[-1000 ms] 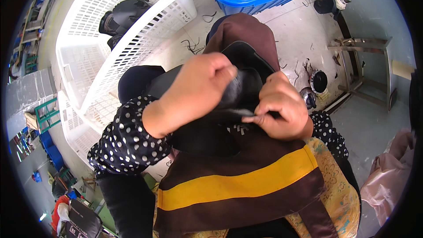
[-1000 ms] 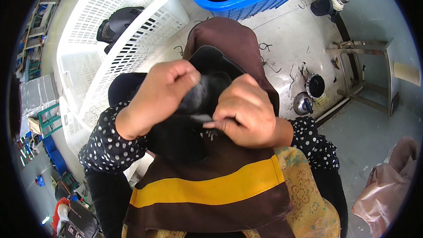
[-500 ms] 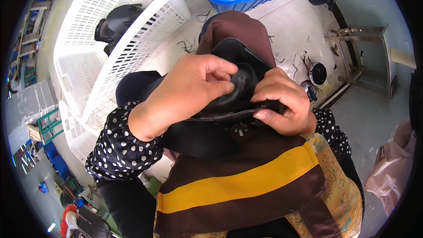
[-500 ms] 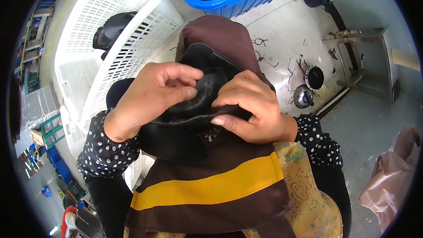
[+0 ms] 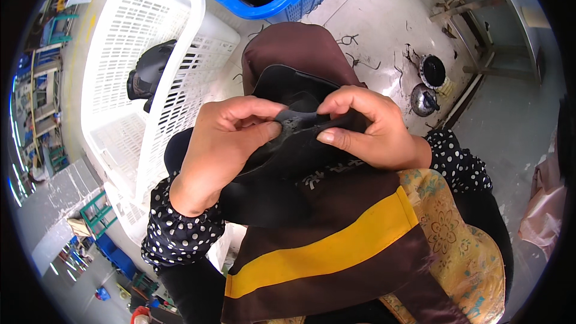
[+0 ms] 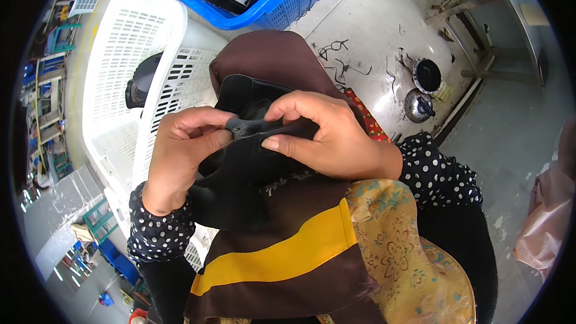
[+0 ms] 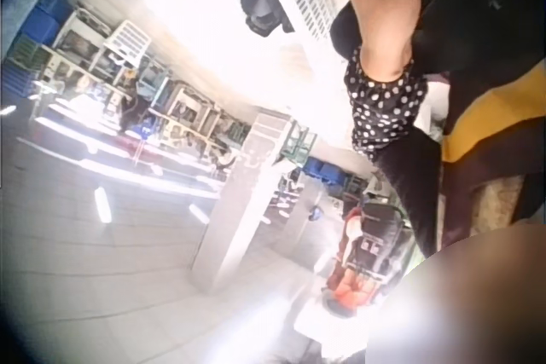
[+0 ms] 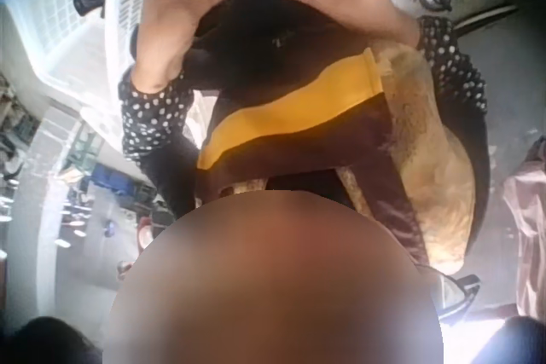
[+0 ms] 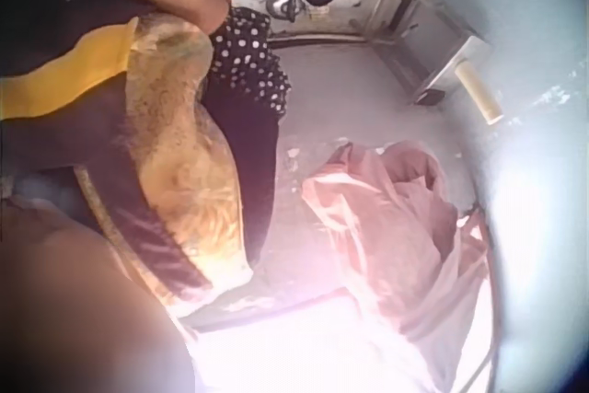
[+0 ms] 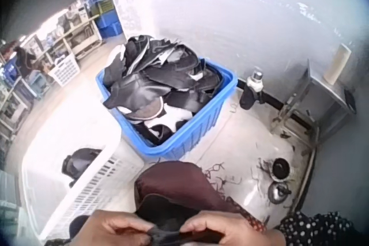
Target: The person repeatedly picks black shoe components from a blue basket, aligns and presses edges together by hand, and places finished units into a white basket. The person handles multiple similar parts one at a time, turning them over and pressing seams.
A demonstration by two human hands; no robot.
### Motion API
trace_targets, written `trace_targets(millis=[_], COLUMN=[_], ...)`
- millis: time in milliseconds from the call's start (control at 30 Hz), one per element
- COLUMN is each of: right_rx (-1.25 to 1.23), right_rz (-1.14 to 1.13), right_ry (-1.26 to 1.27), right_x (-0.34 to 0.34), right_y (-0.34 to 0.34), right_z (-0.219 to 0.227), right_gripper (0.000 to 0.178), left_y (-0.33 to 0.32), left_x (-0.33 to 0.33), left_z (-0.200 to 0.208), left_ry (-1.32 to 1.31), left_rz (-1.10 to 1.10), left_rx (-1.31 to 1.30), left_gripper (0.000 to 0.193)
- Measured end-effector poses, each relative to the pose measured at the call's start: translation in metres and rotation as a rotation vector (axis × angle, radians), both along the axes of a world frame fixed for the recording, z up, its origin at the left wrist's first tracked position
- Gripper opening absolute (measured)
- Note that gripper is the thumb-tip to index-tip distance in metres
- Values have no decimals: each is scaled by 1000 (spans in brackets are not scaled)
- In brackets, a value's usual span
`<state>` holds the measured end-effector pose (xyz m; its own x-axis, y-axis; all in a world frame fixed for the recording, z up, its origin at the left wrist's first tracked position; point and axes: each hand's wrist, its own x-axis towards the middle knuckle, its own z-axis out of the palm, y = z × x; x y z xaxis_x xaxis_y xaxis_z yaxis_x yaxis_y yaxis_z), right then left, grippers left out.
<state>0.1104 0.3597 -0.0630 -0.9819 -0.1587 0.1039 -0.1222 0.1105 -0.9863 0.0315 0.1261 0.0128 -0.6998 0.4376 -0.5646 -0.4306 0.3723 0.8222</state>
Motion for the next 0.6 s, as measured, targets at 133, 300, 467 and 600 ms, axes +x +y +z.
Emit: trace_targets(millis=[133, 300, 467, 600], right_rx=[-65, -88, -116, -124], right_rz=[59, 102, 112, 122], right_ry=[-67, -20, -22, -54], right_x=[-5, -12, -14, -16], right_y=[2, 0, -4, -5], right_z=[3, 2, 0, 1], right_gripper=[30, 22, 21, 21], left_y=[-4, -11, -19, -22], left_x=[2, 4, 5, 5], left_z=[-4, -12, -18, -20], left_ry=[14, 9, 21, -1], left_rz=[26, 70, 99, 101], left_rx=[41, 73, 129, 149], left_gripper=[24, 26, 27, 27])
